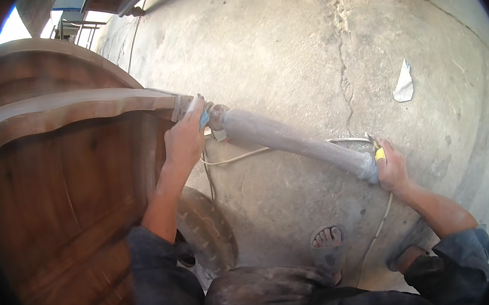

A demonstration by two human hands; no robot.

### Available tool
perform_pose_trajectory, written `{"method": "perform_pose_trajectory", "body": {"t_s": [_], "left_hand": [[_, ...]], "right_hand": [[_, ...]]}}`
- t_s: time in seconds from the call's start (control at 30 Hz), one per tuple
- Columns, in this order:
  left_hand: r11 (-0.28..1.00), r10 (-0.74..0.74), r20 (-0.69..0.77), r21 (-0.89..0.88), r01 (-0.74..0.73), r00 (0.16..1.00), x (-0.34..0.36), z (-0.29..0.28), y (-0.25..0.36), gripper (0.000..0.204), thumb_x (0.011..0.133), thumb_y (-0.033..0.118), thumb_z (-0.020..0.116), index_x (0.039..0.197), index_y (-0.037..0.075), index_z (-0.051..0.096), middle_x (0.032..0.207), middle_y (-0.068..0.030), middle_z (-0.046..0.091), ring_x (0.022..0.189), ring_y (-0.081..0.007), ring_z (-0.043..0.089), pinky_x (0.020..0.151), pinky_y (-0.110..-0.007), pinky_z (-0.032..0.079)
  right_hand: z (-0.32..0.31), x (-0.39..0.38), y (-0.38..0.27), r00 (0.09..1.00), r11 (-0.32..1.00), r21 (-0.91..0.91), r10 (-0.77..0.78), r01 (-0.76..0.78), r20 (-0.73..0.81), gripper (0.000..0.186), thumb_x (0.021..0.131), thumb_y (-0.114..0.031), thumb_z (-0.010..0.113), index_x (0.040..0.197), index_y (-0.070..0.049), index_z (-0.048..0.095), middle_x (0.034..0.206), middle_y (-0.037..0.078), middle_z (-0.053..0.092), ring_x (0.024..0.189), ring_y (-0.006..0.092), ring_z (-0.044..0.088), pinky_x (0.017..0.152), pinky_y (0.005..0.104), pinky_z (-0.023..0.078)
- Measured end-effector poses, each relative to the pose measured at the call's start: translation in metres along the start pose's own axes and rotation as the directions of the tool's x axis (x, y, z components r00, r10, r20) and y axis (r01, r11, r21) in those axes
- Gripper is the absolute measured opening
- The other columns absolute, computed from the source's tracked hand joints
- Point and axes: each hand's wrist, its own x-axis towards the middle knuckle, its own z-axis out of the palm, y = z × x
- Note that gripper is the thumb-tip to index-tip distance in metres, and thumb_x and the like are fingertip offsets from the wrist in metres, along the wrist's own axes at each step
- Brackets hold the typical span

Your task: The person sands the carved leg of a wooden table by hand with sandpaper. They then sand the edge of the table top first by hand and then with a power sander.

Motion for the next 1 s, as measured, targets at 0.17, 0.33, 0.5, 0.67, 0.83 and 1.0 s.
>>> {"method": "perform_pose_trajectory", "body": {"t_s": [0.17, 0.33, 0.5, 0.67, 0.83, 1.0], "left_hand": [[1.000, -0.006, 0.061, -0.014, 0.007, 0.998, 0.006, 0.000, -0.002, 0.051, 0.097, 0.018, 0.060, 0.148, 0.013, 0.054, 0.125, -0.0178, 0.071, 0.099, -0.0411, 0.071, 0.083, -0.053, 0.056], [0.993, -0.071, 0.104, -0.091, 0.080, 0.992, -0.014, -0.027, 0.024, 0.043, 0.098, 0.019, 0.060, 0.139, 0.009, 0.062, 0.124, -0.0179, 0.071, 0.103, -0.0415, 0.070, 0.084, -0.053, 0.055], [0.981, 0.140, -0.032, -0.130, -0.143, 0.990, 0.004, -0.030, 0.017, 0.035, 0.095, 0.010, 0.058, 0.129, 0.005, 0.068, 0.119, -0.0185, 0.071, 0.110, -0.0400, 0.066, 0.096, -0.048, 0.052], [0.937, 0.257, -0.211, -0.184, -0.297, 0.943, 0.000, -0.006, 0.016, 0.029, 0.096, 0.008, 0.057, 0.121, 0.000, 0.069, 0.114, -0.0191, 0.070, 0.114, -0.0390, 0.063, 0.104, -0.046, 0.048], [0.949, 0.259, 0.111, -0.211, -0.232, 0.959, 0.027, -0.008, 0.013, 0.023, 0.096, 0.006, 0.058, 0.116, -0.001, 0.067, 0.114, -0.0191, 0.068, 0.115, -0.0399, 0.061, 0.103, -0.049, 0.048], [0.913, 0.351, -0.230, -0.133, -0.386, 0.908, 0.012, 0.007, 0.025, 0.019, 0.094, 0.003, 0.061, 0.112, 0.000, 0.068, 0.115, -0.0196, 0.067, 0.116, -0.0411, 0.060, 0.106, -0.050, 0.048]], "right_hand": [[0.002, 0.000, -0.004, 1.000, 1.000, 0.011, 0.002, -0.002, -0.001, 0.049, 0.095, -0.020, 0.045, 0.136, 0.003, 0.059, 0.127, 0.032, 0.063, 0.118, 0.0511, 0.061, 0.101, 0.0509, 0.050], [0.004, -0.006, 0.009, 0.999, 0.999, 0.025, 0.034, -0.034, 0.006, 0.049, 0.095, -0.018, 0.045, 0.136, 0.003, 0.058, 0.126, 0.032, 0.064, 0.118, 0.0510, 0.062, 0.102, 0.0505, 0.050], [0.003, -0.003, -0.007, 1.000, 1.000, 0.015, 0.010, -0.010, -0.009, 0.048, 0.094, -0.018, 0.046, 0.136, 0.004, 0.059, 0.122, 0.032, 0.065, 0.114, 0.0509, 0.063, 0.098, 0.0508, 0.051], [0.004, -0.003, 0.007, 0.998, 0.999, -0.022, -0.034, 0.033, -0.061, 0.048, 0.094, -0.017, 0.045, 0.136, 0.003, 0.059, 0.118, 0.031, 0.066, 0.108, 0.0504, 0.064, 0.092, 0.0518, 0.052], [0.006, -0.006, -0.004, 1.000, 1.000, 0.028, 0.002, -0.002, -0.027, 0.048, 0.094, -0.017, 0.046, 0.136, 0.002, 0.059, 0.118, 0.030, 0.067, 0.108, 0.0498, 0.065, 0.093, 0.0510, 0.052], [-0.002, 0.000, 0.000, 1.000, 1.000, 0.013, 0.029, -0.029, -0.007, 0.049, 0.095, -0.018, 0.045, 0.136, 0.004, 0.058, 0.119, 0.030, 0.066, 0.109, 0.0482, 0.065, 0.096, 0.0488, 0.052]]}}
